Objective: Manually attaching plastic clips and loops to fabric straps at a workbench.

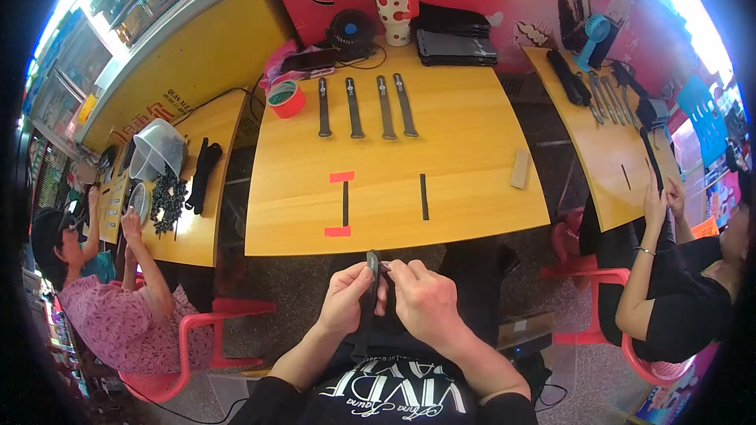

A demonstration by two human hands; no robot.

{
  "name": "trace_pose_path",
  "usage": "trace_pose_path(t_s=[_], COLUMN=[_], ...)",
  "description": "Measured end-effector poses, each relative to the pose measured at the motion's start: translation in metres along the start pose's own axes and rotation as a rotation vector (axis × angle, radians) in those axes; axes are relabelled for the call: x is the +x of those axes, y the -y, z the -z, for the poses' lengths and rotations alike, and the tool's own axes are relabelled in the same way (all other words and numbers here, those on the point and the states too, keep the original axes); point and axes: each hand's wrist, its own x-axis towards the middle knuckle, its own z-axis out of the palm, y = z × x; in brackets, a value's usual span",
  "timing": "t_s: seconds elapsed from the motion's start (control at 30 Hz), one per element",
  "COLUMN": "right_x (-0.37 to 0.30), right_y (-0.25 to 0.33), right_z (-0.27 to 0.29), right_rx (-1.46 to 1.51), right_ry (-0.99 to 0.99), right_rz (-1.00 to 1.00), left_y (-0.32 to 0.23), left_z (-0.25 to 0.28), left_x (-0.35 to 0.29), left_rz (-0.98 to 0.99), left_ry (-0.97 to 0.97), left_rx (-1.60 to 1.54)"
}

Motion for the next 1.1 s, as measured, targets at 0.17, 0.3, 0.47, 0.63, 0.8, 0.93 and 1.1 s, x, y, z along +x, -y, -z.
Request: trace_pose_path(t_s=[0.17, 0.3, 0.47, 0.63, 0.8, 0.93, 1.1], right_x=[0.001, -0.001, -0.001, 0.001, 0.004, 0.006, 0.001], right_y=[0.003, 0.001, -0.001, -0.003, -0.011, -0.016, -0.017], right_z=[0.002, 0.000, -0.001, 0.000, 0.005, 0.008, 0.005], right_rx=[0.003, 0.022, 0.019, -0.018, -0.127, -0.245, -0.159], right_ry=[0.016, 0.009, 0.011, 0.026, 0.066, 0.091, 0.042], right_rz=[-0.003, -0.013, -0.020, 0.030, 0.154, 0.237, 0.258], left_y=[-0.001, -0.003, -0.001, -0.001, -0.005, -0.009, -0.008], left_z=[-0.001, -0.004, -0.002, -0.001, 0.000, -0.001, 0.002], left_x=[-0.002, -0.003, -0.001, -0.003, -0.002, -0.003, -0.001], left_rz=[-0.017, -0.009, -0.006, -0.008, -0.071, -0.117, -0.118], left_ry=[0.005, -0.012, -0.011, -0.024, -0.056, -0.075, 0.011], left_rx=[0.006, 0.033, 0.035, 0.036, 0.245, 0.448, 0.316])
